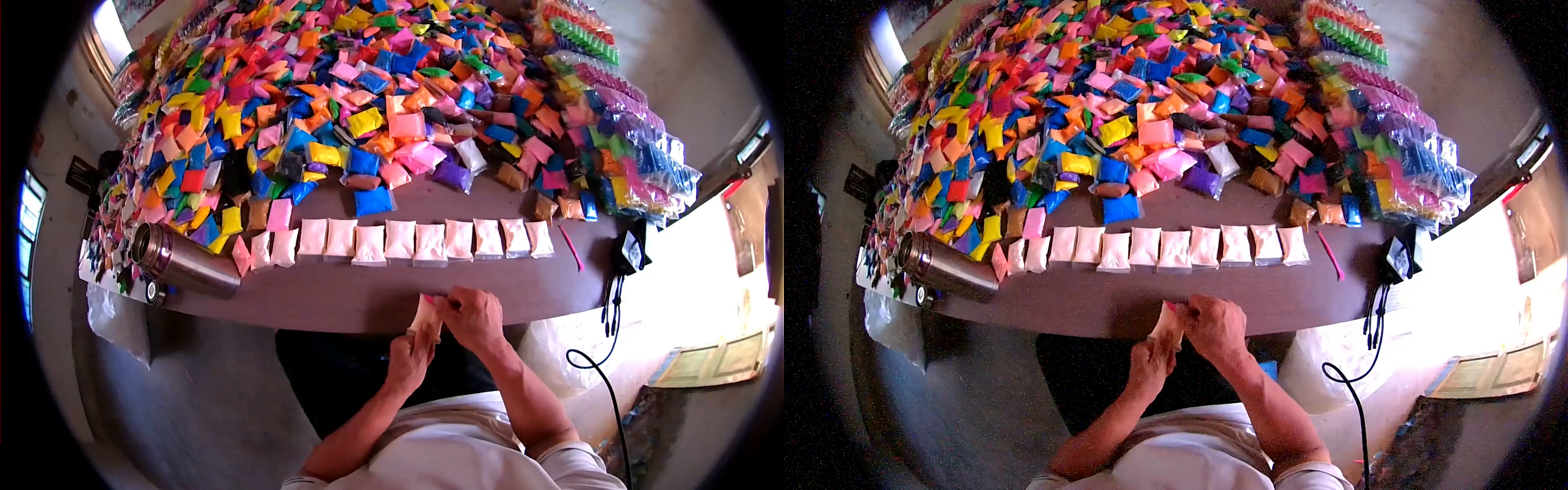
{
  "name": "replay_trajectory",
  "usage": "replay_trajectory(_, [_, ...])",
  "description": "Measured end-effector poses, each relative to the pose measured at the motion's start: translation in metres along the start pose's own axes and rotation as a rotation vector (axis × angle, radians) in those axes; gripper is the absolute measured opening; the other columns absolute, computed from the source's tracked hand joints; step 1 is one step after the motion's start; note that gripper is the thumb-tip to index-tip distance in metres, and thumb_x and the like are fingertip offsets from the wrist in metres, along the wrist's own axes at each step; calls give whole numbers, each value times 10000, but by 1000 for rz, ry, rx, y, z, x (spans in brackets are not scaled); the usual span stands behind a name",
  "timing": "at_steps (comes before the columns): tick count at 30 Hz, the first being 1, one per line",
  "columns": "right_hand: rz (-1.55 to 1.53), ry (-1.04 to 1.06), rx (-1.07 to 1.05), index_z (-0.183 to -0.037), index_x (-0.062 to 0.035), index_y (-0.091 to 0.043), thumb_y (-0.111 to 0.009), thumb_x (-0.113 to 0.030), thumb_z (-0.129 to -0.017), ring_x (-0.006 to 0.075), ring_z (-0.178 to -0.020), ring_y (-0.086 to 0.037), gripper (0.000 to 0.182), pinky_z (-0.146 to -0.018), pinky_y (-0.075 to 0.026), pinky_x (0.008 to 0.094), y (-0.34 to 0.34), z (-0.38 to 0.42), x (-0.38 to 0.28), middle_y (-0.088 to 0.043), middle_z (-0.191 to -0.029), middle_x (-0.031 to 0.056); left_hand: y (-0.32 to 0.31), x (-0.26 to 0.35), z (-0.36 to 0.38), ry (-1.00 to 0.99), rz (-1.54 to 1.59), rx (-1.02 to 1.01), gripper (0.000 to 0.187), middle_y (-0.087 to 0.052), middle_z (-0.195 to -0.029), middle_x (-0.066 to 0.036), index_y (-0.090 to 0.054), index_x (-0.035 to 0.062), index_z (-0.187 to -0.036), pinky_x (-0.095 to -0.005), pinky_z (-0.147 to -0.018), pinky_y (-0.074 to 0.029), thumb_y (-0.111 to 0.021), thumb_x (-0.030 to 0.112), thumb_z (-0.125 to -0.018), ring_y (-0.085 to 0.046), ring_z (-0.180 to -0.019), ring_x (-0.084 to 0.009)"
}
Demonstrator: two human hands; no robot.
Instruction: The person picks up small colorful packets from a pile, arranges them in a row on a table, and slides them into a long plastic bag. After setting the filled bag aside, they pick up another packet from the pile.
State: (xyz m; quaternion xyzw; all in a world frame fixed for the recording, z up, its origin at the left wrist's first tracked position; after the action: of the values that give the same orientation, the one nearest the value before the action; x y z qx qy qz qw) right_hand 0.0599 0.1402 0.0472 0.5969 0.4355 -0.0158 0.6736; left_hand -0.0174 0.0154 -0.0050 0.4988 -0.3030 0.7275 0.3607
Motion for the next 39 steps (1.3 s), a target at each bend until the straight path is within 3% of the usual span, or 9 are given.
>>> replay_trajectory(3, [-85, -29, 18, -689, -31, -642, -701, -254, -805, 322, -556, -606, 258, -535, -486, 392, 6, 5, 7, -607, -613, 145, 3, -15, 0, 9, -56, 29, 603, -462, -485, 17, -509, 42, -522, -260, -418, -299, -499, 409, -1000, -425, -439, -76])
replay_trajectory(5, [-146, -69, -3, -696, -31, -641, -699, -252, -808, 328, -559, -601, 254, -538, -485, 394, 7, 14, 9, -605, -620, 149, 0, -28, 0, 18, 138, 99, 592, -462, -486, 17, -519, 40, -539, -263, -408, -291, -497, 409, -1001, -422, -434, -76])
replay_trajectory(7, [-153, 76, 22, -691, -32, -639, -694, -247, -815, 339, -571, -600, 254, -536, -483, 398, 7, 25, 4, -601, -626, 148, -2, -18, -1, 36, 113, 80, 592, -459, -483, 18, -516, 40, -540, -264, -406, -290, -490, 407, -1004, -420, -433, -76])
replay_trajectory(14, [71, 52, 16, -635, -41, -605, -725, -352, -806, 349, -567, -600, 375, -511, -454, 441, 8, 13, 1, -588, -593, 139, 4, -10, 0, -25, -65, 5, 599, -447, -472, 11, -497, 48, -547, -263, -412, -300, -438, 411, -1020, -416, -424, -76])
replay_trajectory(20, [76, 17, 118, -636, -36, -608, -713, -286, -810, 350, -564, -600, 322, -507, -462, 429, 5, 10, 8, -598, -606, 148, 4, -10, 2, -18, -58, -4, 570, -444, -468, 18, -503, 50, -562, -260, -409, -304, -451, 388, -1019, -422, -426, -70])
replay_trajectory(24, [-188, 89, 55, -702, -33, -650, -692, -211, -802, 361, -601, -614, 208, -537, -486, 422, 11, 17, -1, -608, -644, 161, 0, 5, 6, 41, 3, 45, 528, -457, -486, 30, -512, 60, -573, -248, -407, -296, -491, 355, -1011, -424, -436, -58])
replay_trajectory(29, [-93, 112, -8, -691, -60, -664, -695, -239, -769, 358, -620, -618, 197, -552, -490, 455, 2, 16, -7, -624, -661, 136, -3, -11, 1, 99, 255, 81, 432, -482, -539, 30, -549, 47, -666, -225, -403, -306, -518, 315, -1003, -441, -450, -44])
replay_trajectory(35, [-65, 41, -40, -673, -53, -665, -698, -269, -770, 348, -602, -624, 239, -544, -494, 441, 0, 10, -3, -627, -646, 138, 0, 5, -1, 20, 46, 1, 390, -483, -536, 21, -563, 38, -720, -217, -402, -328, -490, 281, -1016, -449, -437, -54])
replay_trajectory(39, [-47, -6, 22, -684, -51, -652, -673, -311, -805, 363, -613, -630, 287, -544, -497, 459, -4, 8, 0, -634, -647, 136, -4, 8, -3, 5, 65, 13, 429, -449, -522, 32, -503, 94, -677, -222, -377, -296, -505, 377, -1000, -435, -427, -57])
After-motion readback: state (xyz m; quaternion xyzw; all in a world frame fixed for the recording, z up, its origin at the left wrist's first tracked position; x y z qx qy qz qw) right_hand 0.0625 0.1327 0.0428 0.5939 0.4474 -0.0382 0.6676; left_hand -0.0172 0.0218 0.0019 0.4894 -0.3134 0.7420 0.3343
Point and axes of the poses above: each hand's wrist, its own z-axis away from the middle knuckle, its own y-axis out of the back of the hand, x = y × z, the point moved 2 cm from there along -z, towards the middle knuckle
